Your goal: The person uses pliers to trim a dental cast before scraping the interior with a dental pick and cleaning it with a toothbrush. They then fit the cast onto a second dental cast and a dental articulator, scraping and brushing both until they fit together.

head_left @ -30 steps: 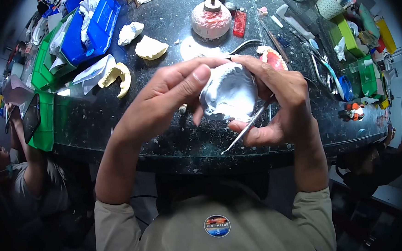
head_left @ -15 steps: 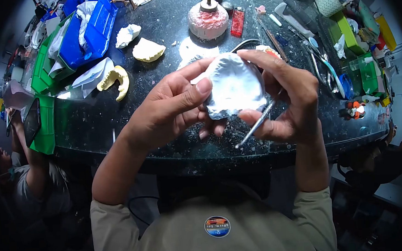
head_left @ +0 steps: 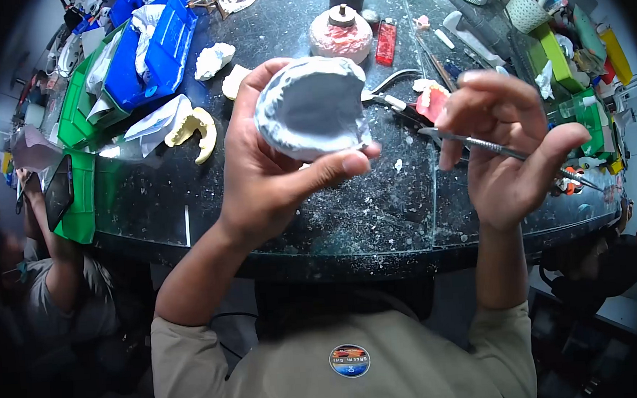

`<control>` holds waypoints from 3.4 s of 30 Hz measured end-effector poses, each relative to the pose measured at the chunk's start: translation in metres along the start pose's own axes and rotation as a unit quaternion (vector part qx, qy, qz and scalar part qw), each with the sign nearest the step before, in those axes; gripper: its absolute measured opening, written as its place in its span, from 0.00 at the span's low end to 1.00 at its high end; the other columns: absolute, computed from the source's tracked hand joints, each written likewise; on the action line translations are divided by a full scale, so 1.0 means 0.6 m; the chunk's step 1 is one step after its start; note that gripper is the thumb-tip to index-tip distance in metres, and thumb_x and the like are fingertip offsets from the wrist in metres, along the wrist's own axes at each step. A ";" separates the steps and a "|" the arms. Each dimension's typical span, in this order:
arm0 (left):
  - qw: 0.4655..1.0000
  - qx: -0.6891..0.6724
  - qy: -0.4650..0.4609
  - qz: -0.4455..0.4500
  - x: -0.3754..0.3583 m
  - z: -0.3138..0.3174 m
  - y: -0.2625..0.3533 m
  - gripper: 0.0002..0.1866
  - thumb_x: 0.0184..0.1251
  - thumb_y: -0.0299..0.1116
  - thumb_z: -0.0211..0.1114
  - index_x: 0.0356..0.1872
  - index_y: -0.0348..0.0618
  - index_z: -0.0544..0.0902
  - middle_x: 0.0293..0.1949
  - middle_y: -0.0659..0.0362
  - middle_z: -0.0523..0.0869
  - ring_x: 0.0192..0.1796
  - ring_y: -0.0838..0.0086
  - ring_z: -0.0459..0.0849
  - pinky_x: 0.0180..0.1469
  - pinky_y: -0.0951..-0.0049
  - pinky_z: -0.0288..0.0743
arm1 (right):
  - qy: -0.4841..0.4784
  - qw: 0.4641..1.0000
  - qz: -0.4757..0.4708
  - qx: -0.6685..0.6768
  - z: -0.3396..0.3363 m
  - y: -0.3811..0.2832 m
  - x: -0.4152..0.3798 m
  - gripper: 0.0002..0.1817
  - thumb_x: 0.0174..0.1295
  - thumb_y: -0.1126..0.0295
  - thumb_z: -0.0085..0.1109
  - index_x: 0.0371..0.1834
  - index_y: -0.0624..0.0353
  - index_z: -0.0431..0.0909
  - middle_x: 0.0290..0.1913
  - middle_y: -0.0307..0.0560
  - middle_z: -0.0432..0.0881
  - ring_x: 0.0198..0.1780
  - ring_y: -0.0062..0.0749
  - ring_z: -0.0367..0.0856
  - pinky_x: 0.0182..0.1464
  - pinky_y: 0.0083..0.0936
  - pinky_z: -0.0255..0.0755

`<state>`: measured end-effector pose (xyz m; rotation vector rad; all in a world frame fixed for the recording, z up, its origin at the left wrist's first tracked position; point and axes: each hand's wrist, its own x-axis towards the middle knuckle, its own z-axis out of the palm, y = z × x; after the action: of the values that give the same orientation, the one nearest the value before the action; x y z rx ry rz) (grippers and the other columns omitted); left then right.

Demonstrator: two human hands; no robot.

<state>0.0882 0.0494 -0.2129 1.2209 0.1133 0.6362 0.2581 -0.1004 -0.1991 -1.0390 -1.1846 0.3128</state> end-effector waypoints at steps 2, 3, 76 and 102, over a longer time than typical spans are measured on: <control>0.996 0.082 0.014 0.007 -0.002 -0.003 0.002 0.40 0.51 0.24 0.77 0.63 0.35 0.61 0.48 0.54 0.81 0.51 0.71 0.83 0.53 0.74 0.80 | -0.046 0.999 0.011 0.023 0.000 -0.004 -0.002 0.38 0.74 0.41 0.27 0.47 0.70 0.75 0.36 0.59 0.84 0.46 0.38 0.83 0.42 0.27 0.81; 0.992 0.123 0.020 0.011 -0.003 -0.004 0.002 0.42 0.49 0.25 0.79 0.64 0.36 0.61 0.48 0.55 0.81 0.50 0.74 0.83 0.53 0.76 0.79 | -0.052 0.998 -0.018 -0.043 0.006 -0.002 0.004 0.34 0.74 0.44 0.32 0.46 0.70 0.76 0.36 0.60 0.84 0.43 0.38 0.84 0.43 0.27 0.81; 0.878 0.414 0.062 0.232 -0.026 -0.003 -0.027 0.40 0.57 0.22 0.70 0.68 0.30 0.55 0.57 0.45 0.73 0.54 0.65 0.81 0.55 0.69 0.77 | -0.052 0.991 -0.022 -0.123 0.064 0.001 -0.016 0.06 0.58 0.84 0.59 0.39 0.72 0.78 0.38 0.58 0.84 0.47 0.50 0.85 0.52 0.37 0.79; 0.995 0.087 0.052 0.020 -0.003 -0.014 0.000 0.39 0.58 0.16 0.65 0.68 0.41 0.53 0.47 0.51 0.79 0.42 0.75 0.84 0.39 0.79 0.82 | -0.095 0.929 -0.131 -0.334 0.044 -0.029 -0.001 0.20 0.76 0.56 0.36 0.44 0.54 0.78 0.33 0.45 0.87 0.51 0.41 0.82 0.62 0.48 0.64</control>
<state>0.0835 0.0555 -0.2160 1.3605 0.2360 0.7373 0.2300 -0.0970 -0.1858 -1.4319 -1.6436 -0.2313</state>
